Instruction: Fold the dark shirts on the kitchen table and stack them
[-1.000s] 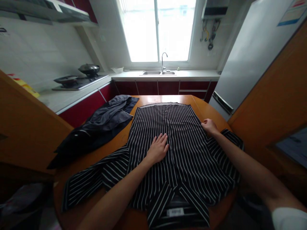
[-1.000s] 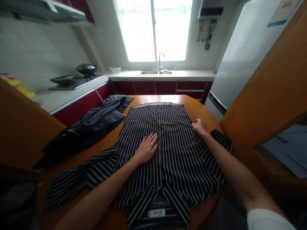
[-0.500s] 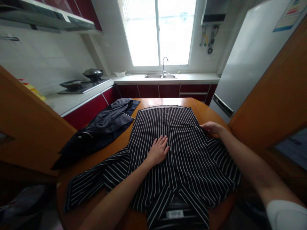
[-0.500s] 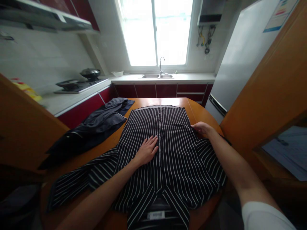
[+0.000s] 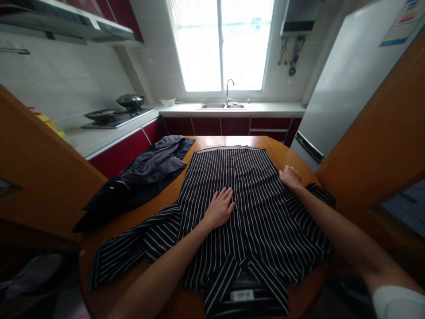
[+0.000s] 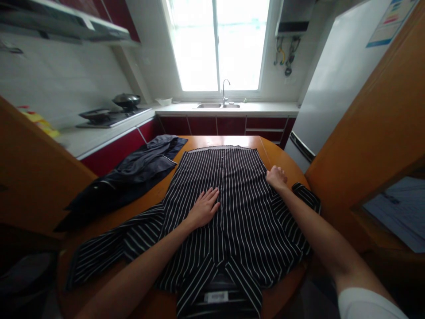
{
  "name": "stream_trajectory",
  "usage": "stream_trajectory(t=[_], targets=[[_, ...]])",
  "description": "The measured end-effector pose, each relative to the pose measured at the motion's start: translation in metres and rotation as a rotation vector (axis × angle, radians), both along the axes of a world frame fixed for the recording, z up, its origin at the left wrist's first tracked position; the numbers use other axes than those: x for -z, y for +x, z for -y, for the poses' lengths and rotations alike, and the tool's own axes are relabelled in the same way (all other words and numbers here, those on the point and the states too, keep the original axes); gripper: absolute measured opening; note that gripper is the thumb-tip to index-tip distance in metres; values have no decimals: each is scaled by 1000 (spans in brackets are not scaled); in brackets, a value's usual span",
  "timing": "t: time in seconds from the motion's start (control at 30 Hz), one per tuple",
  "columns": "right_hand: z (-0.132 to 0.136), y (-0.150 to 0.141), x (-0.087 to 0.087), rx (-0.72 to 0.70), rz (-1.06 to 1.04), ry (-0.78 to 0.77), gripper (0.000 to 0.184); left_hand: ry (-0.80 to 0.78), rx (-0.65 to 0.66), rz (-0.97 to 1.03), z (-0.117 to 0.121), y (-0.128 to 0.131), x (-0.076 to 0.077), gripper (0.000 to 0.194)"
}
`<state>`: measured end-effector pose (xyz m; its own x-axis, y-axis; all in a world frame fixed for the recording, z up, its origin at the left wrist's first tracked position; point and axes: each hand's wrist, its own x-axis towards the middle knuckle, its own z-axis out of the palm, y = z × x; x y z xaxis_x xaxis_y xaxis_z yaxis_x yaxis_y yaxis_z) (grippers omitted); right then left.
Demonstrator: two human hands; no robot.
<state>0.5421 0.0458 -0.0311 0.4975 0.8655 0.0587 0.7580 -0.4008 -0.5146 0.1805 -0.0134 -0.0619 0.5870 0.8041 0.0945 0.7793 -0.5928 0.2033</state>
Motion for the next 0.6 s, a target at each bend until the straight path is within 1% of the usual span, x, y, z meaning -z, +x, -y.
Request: stream_trajectory(t=[0.03, 0.07, 0.13, 0.2, 0.23, 0.27, 0.3, 0.33, 0.4, 0.53, 0.6], targets=[[4, -19, 0, -22, 109, 28, 43, 2, -3, -3, 0, 0, 1, 60], [10, -41, 2, -109, 199, 58, 47, 5, -4, -5, 0, 0, 1, 60], [24, -91, 10, -423, 280, 95, 55, 14, -6, -10, 0, 0, 2, 58], [36, -138, 23, -680, 292, 90, 59, 29, -7, -13, -1, 0, 3, 56], [40, -155, 29, -770, 287, 63, 60, 36, -9, -14, -1, 0, 2, 56], [42, -167, 35, -813, 281, 37, 61, 41, -11, -16, 0, 0, 2, 55], [41, -172, 39, -826, 277, 15, 62, 43, -13, -17, 0, 0, 1, 55], [37, -169, 42, -807, 277, -7, 64, 43, -13, -18, 0, 0, 1, 55], [24, -146, 44, -704, 289, -47, 66, 37, -10, -20, 1, 0, -1, 56], [-10, -66, 36, -441, 321, -154, 66, 22, -11, -13, 2, 0, -2, 57], [-23, -37, 30, -347, 325, -178, 65, 17, -13, -9, 2, 0, -2, 57]])
